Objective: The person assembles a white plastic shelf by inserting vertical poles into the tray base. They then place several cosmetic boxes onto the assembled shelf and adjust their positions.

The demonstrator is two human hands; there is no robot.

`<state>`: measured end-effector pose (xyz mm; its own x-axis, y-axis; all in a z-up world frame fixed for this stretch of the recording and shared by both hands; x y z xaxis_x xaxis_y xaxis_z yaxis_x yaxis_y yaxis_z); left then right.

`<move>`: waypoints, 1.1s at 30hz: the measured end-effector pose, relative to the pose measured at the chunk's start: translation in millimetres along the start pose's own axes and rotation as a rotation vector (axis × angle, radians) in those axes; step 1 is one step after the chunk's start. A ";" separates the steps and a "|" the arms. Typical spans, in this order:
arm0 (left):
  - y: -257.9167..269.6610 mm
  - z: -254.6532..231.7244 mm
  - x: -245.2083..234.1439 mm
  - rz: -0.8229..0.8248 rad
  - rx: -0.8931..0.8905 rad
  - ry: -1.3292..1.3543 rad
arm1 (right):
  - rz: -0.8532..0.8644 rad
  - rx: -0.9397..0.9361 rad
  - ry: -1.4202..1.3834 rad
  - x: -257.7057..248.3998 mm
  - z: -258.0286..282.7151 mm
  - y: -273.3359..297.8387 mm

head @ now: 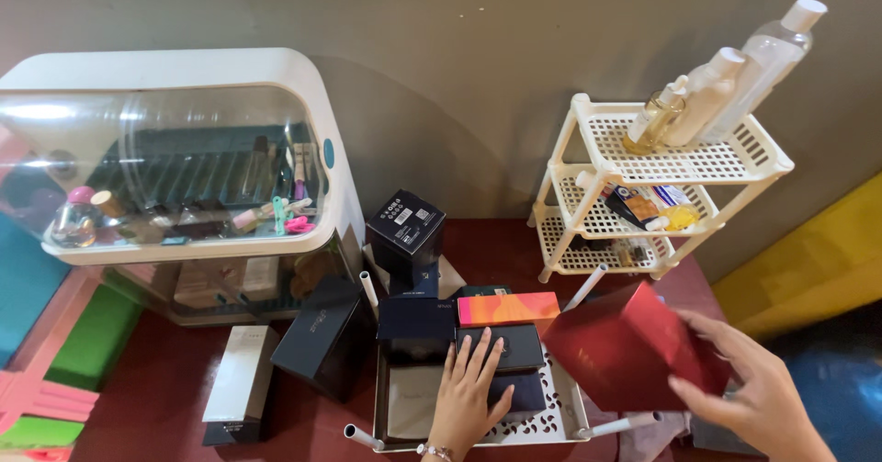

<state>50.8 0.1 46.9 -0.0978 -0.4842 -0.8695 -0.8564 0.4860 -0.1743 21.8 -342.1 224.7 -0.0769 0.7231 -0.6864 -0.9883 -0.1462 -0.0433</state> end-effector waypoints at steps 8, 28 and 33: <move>-0.9 -2.8 0.6 0.001 -0.022 -0.024 | -0.073 0.252 0.355 102.8 -19.5 -8.2; 1.3 -4.7 1.2 0.008 -0.042 -0.048 | -0.176 0.389 0.578 259.5 -110.2 -27.3; 0.7 -5.4 1.0 -0.008 -0.032 -0.057 | -0.317 0.382 0.880 262.2 -96.9 -25.7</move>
<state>47.4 -3.9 48.4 -0.0625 -0.4450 -0.8933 -0.8731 0.4580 -0.1671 39.8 -214.1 -24.5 0.1684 -0.0863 -0.9819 -0.9340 0.3043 -0.1869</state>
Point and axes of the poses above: each hand's wrist, its own y-axis away from the middle knuckle, its own x-axis out of the palm, z = x × y, the point moved 1 cm from there along -y, towards the middle knuckle, and after that the axes turned 14 degrees about z, right-handed, at the moved point
